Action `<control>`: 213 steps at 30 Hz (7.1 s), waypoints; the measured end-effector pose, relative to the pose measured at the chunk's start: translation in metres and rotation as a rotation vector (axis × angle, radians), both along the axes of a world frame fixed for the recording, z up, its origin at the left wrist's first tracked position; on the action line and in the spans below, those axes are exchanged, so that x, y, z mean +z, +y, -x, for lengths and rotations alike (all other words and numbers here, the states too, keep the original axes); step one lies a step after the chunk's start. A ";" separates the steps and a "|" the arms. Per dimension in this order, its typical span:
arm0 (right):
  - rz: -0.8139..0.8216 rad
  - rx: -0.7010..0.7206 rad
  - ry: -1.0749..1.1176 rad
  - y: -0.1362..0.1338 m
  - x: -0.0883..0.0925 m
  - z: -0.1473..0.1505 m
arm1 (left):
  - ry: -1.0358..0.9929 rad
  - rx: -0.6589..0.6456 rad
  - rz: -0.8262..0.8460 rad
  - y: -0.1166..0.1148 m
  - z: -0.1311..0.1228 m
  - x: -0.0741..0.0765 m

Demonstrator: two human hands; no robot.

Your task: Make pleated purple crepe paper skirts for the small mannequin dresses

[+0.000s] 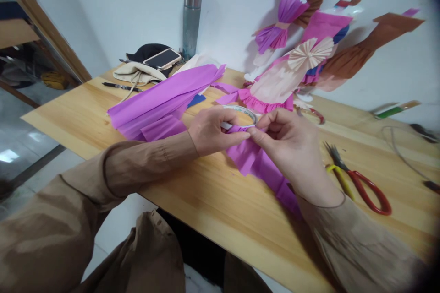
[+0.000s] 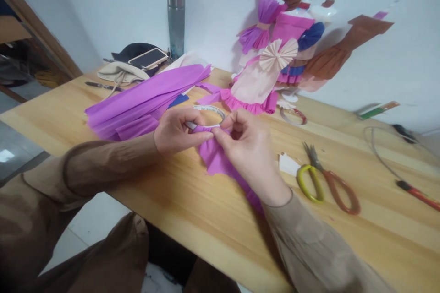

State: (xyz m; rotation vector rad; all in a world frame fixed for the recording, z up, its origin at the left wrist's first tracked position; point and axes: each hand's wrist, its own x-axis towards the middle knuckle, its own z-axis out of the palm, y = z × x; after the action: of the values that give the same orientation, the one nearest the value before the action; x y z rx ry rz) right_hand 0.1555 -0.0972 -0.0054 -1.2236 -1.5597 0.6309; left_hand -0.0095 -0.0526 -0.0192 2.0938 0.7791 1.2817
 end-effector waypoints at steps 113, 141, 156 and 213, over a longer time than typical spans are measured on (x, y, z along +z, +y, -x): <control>0.252 -0.060 0.339 0.011 0.012 -0.022 | -0.355 -0.389 1.098 -0.002 -0.002 -0.005; 0.182 0.161 -0.286 0.002 0.011 -0.013 | 0.270 -0.301 -0.031 0.018 0.009 0.001; 0.218 -0.198 0.529 0.007 0.022 -0.010 | -0.277 -0.318 1.028 -0.004 -0.003 0.002; 0.051 -0.022 -0.533 -0.012 0.016 -0.001 | 0.402 0.005 0.026 0.004 0.011 0.011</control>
State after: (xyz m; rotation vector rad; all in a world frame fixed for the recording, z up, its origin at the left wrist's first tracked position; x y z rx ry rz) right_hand 0.1568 -0.1097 0.0103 -1.5283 -1.9686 0.3423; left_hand -0.0204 -0.0490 -0.0084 2.3617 0.9613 0.8538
